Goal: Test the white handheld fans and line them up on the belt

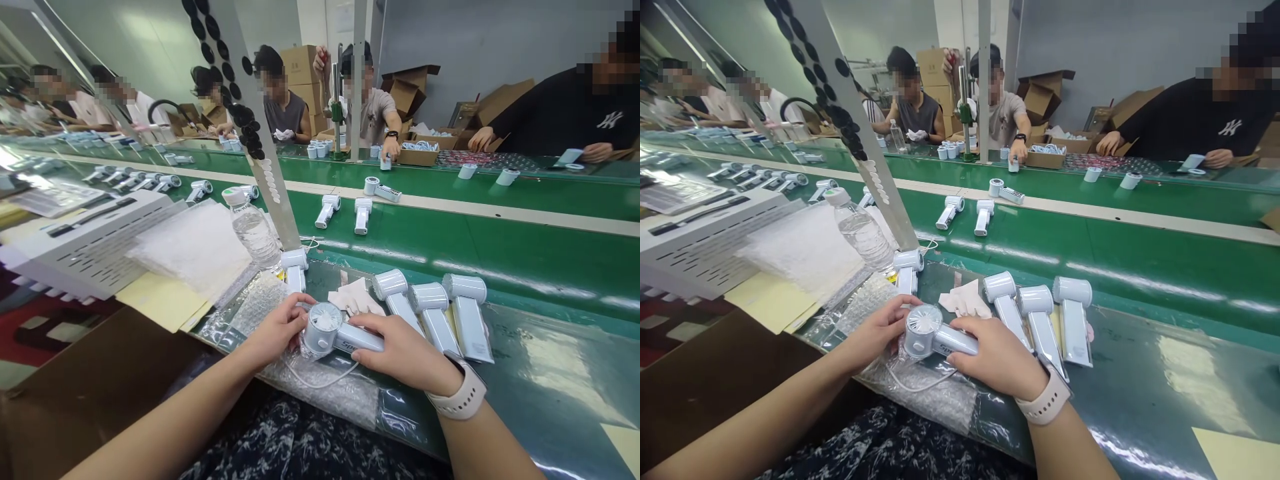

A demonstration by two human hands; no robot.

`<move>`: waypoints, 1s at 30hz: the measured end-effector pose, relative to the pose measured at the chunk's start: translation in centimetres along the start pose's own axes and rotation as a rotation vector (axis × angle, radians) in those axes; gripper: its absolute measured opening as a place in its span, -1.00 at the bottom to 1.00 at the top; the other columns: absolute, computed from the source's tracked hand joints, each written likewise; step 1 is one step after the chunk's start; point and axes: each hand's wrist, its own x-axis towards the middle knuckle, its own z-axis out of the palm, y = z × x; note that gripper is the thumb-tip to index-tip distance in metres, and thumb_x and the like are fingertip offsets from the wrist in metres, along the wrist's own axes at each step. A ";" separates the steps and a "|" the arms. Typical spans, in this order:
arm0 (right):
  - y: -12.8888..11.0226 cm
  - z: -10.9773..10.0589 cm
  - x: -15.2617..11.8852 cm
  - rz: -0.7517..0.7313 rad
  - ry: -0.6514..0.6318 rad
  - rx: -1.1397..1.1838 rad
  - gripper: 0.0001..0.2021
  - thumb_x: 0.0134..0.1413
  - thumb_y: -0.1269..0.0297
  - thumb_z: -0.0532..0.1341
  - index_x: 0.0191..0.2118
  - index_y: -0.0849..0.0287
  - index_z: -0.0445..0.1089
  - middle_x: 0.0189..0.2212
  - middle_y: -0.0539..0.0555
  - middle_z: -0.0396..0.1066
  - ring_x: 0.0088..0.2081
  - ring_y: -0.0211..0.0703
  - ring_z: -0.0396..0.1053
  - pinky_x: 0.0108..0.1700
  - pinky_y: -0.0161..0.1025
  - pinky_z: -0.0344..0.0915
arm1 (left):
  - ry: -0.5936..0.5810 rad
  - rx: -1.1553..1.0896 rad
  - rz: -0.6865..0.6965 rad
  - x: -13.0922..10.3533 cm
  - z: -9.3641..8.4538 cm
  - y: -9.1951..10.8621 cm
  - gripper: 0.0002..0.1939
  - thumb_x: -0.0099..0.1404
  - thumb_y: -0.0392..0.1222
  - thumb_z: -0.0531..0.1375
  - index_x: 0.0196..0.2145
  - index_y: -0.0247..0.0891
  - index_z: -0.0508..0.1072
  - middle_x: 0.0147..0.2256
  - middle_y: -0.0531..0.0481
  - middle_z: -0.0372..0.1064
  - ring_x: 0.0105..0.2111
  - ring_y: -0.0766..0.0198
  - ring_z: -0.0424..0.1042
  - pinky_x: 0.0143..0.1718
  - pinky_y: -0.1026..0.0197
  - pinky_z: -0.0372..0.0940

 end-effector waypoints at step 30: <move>0.6 1.3 0.2 0.109 0.044 1.017 -0.55 0.08 -0.12 0.29 -0.23 0.23 0.37 -0.42 0.09 0.50 -0.58 -0.23 0.42 -0.59 -0.33 0.30 | 0.203 1.026 1.143 -4.2 2.6 6.6 -0.63 0.36 -0.44 0.04 0.08 -0.20 0.25 -0.39 0.09 0.50 -0.46 0.30 0.43 -0.38 0.26 0.35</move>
